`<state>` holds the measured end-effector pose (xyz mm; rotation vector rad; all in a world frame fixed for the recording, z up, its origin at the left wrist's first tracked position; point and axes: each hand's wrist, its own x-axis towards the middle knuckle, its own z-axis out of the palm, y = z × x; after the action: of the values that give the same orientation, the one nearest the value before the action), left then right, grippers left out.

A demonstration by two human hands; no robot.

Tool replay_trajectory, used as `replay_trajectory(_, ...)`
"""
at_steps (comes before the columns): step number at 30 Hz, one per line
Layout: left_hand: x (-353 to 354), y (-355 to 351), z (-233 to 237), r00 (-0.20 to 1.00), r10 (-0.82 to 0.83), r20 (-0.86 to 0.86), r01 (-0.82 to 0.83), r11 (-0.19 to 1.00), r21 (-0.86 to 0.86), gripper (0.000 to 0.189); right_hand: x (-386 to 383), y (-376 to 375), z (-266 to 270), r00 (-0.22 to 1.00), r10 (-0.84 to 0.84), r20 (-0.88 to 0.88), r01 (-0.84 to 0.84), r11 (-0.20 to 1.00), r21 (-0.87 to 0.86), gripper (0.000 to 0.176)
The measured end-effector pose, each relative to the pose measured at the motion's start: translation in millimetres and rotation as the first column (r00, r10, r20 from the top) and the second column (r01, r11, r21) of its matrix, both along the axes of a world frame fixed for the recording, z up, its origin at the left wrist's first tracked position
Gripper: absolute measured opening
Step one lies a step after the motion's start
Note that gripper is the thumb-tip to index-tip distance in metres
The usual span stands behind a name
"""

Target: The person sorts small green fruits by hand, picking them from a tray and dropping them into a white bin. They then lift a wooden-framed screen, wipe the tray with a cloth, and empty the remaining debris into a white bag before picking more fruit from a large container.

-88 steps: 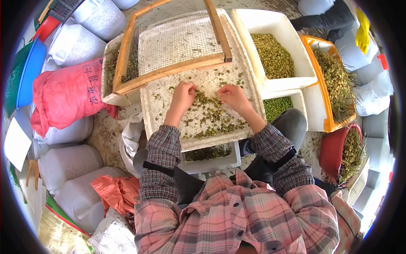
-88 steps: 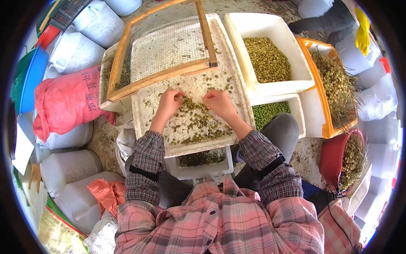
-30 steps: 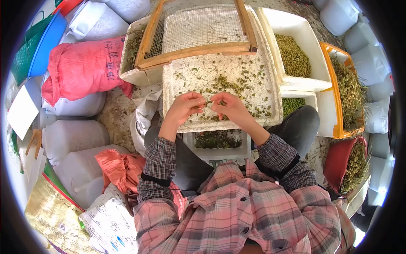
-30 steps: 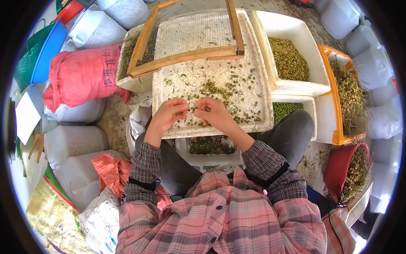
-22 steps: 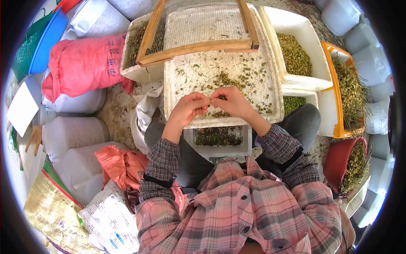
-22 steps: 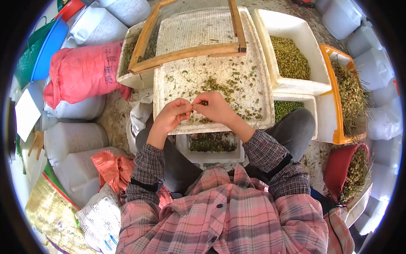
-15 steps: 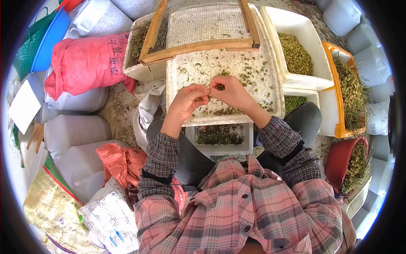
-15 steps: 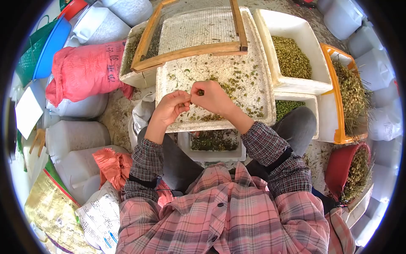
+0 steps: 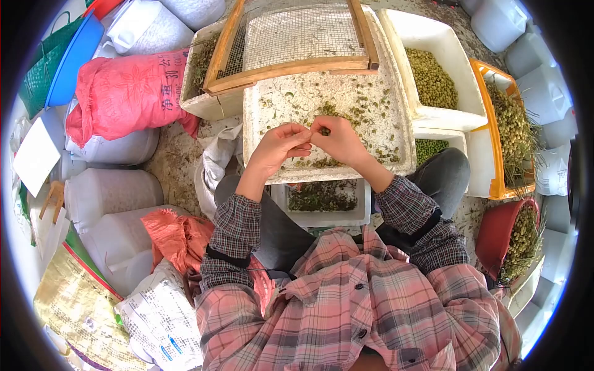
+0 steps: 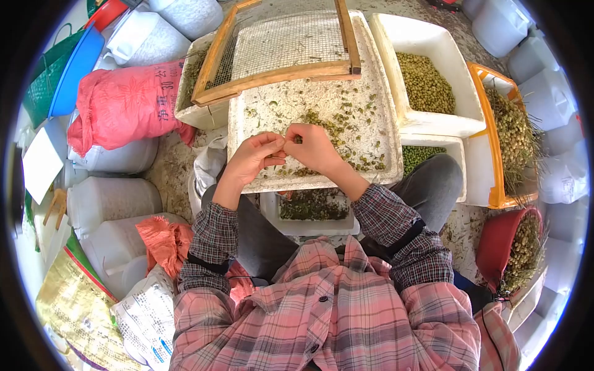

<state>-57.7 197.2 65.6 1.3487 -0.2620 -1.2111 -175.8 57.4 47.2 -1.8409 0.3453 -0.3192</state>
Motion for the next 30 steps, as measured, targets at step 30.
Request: replay_trajectory(30, 30.5, 47.6, -40.7, 0.996, 0.068, -0.063, -0.065, 0.996, 0.055, 0.016, 21.2, 31.0, -55.0, 0.964, 0.227, -0.140, -0.175, 0.933, 0.313, 0.017)
